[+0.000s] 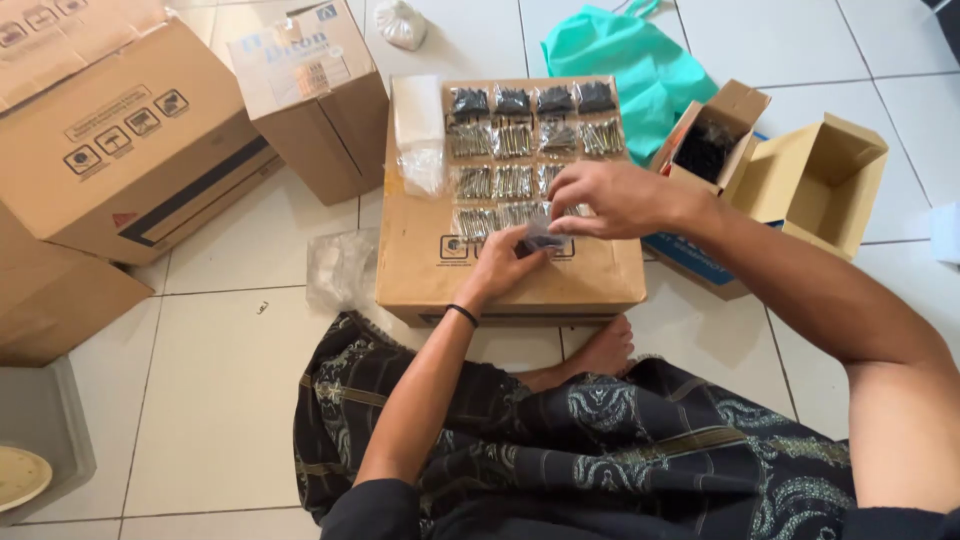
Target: Packing small bags of hardware into a cardboard box
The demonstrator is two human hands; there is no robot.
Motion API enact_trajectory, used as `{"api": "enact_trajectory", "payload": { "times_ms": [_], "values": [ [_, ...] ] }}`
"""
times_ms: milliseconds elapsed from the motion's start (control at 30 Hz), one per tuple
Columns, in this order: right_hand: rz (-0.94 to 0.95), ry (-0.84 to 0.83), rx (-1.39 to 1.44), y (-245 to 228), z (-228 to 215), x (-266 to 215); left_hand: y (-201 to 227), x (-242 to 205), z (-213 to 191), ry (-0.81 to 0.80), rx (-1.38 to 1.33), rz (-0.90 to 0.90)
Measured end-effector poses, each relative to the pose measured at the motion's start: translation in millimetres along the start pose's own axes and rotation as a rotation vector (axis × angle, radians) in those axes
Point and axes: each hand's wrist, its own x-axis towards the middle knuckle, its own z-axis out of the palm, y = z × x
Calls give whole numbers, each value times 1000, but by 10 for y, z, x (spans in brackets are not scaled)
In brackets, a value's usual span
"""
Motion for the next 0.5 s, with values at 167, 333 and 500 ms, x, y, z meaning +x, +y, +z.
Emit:
{"api": "enact_trajectory", "payload": {
  "times_ms": [167, 333, 500],
  "values": [
    [5, -102, -1, 19, 30, -26, 78, -5, 2, 13, -27, -18],
    [-38, -123, -32, 136, 69, -50, 130, -48, -6, 48, -52, 16],
    [214, 67, 66, 139, -2, -185, -9, -48, 68, 84, -184, 22]
  ]
}}
